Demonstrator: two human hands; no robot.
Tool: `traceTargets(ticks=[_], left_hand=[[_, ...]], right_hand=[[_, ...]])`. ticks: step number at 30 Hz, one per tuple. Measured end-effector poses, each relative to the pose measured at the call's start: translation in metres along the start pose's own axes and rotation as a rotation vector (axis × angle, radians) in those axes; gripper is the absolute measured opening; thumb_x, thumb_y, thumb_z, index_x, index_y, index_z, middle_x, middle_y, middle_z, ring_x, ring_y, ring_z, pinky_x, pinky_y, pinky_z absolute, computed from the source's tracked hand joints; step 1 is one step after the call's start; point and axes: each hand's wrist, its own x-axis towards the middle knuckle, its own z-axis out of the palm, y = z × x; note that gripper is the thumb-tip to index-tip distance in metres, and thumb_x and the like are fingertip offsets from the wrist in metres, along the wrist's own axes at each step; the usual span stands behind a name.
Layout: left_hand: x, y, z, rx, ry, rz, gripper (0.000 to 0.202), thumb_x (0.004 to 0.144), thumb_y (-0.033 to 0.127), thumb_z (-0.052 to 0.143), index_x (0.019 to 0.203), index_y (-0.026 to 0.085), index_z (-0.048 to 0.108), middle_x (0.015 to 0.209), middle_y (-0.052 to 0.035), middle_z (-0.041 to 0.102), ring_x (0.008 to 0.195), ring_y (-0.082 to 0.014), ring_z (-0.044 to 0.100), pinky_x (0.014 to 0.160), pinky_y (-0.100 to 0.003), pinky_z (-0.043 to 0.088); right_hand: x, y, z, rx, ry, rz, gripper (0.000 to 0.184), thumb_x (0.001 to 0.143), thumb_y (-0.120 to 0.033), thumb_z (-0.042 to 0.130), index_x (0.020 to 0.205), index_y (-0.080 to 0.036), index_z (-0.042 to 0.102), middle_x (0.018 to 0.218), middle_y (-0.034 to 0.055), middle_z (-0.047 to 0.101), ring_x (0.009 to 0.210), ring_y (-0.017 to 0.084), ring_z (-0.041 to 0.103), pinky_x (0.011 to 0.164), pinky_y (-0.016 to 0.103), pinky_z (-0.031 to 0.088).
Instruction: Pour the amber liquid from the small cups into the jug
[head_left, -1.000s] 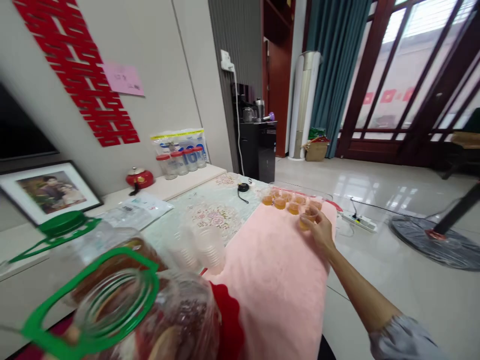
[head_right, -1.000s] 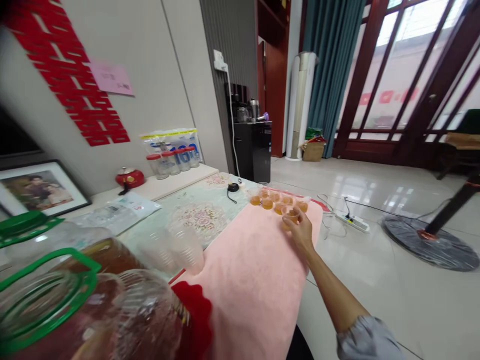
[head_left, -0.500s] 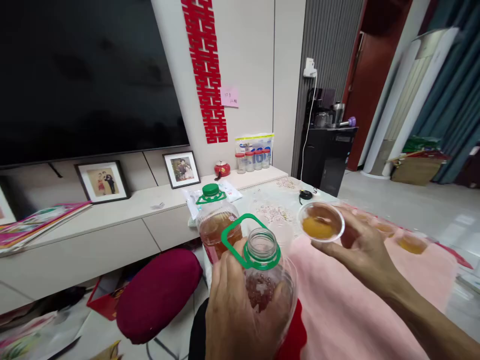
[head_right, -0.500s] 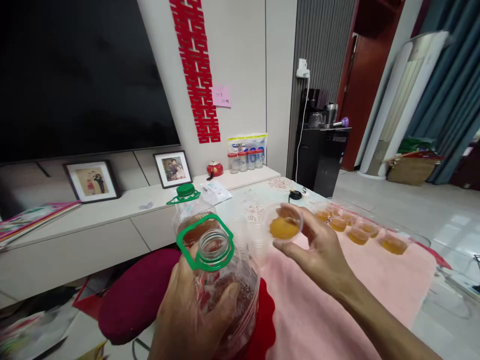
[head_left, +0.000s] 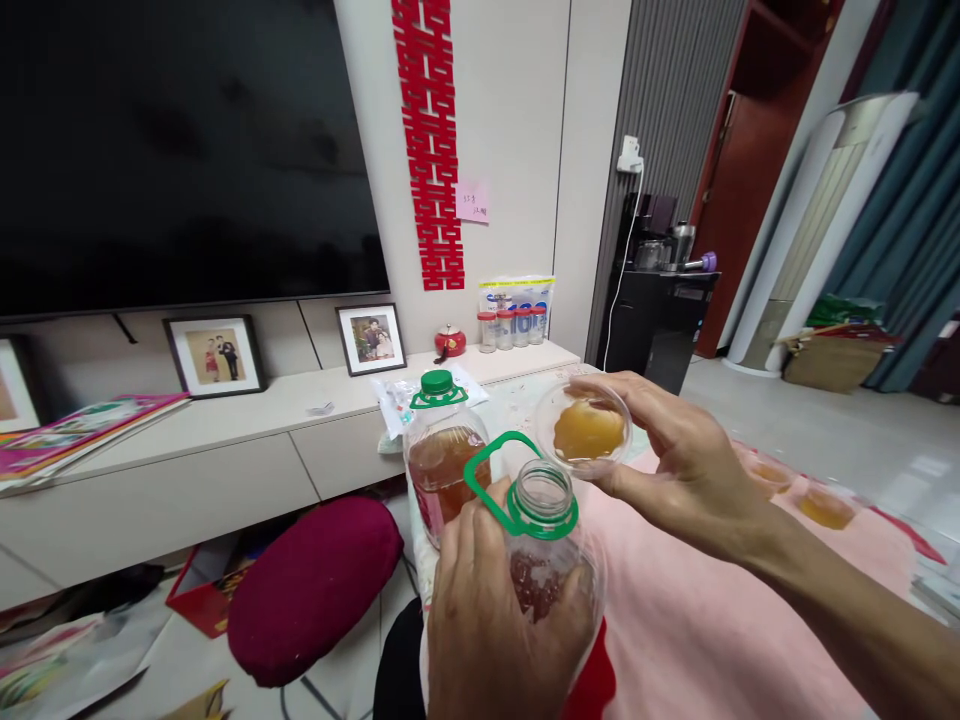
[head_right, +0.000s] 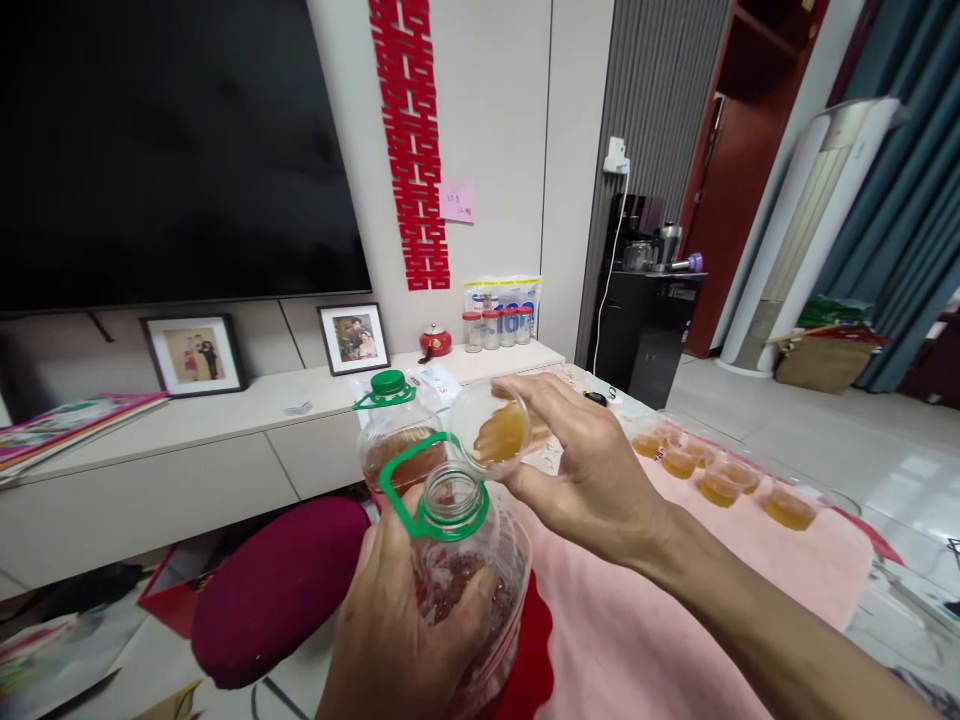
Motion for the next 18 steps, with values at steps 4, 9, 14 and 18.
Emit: traceTargets(ticks=[4,9,14,18], left_hand=[[0.003,-0.006,-0.002,0.008,-0.022,0.048,0.048,0.079,0.043,0.056,0.124,0.025,0.052,0.11,-0.0062,0.063,0.109,-0.0306,0.06,0.097,-0.055,0.051],[0.007,-0.018,-0.004,0.058,-0.064,0.119,0.051,0.079,0.043,0.063,0.125,0.025,0.052,0.107,-0.0068,0.066,0.104,-0.0297,0.065,0.09,-0.053,0.057],[0.008,-0.02,-0.005,0.143,-0.035,0.193,0.06,0.08,0.044,0.063,0.134,0.023,0.045,0.099,-0.0059,0.066,0.091,-0.0273,0.067,0.078,-0.048,0.06],[0.008,-0.019,-0.005,0.157,-0.054,0.196,0.056,0.079,0.042,0.064,0.129,0.025,0.047,0.1,-0.0052,0.066,0.09,-0.0259,0.066,0.077,-0.048,0.061]], right_hand=[[0.005,-0.002,-0.001,-0.042,0.008,-0.117,0.05,0.085,-0.009,0.07,0.134,-0.013,0.06,0.123,0.0142,0.072,0.116,0.022,0.067,0.099,0.038,0.055],[0.009,-0.005,-0.002,-0.071,-0.003,-0.169,0.05,0.083,-0.003,0.066,0.132,-0.011,0.06,0.125,0.016,0.072,0.119,0.023,0.066,0.102,0.039,0.054],[0.011,-0.005,-0.002,-0.077,-0.009,-0.207,0.052,0.081,-0.002,0.064,0.132,-0.009,0.059,0.126,0.0186,0.071,0.122,0.027,0.065,0.104,0.045,0.054],[0.012,-0.006,-0.002,-0.101,-0.01,-0.24,0.052,0.08,-0.001,0.064,0.131,-0.007,0.059,0.125,0.0203,0.07,0.121,0.028,0.065,0.102,0.045,0.055]])
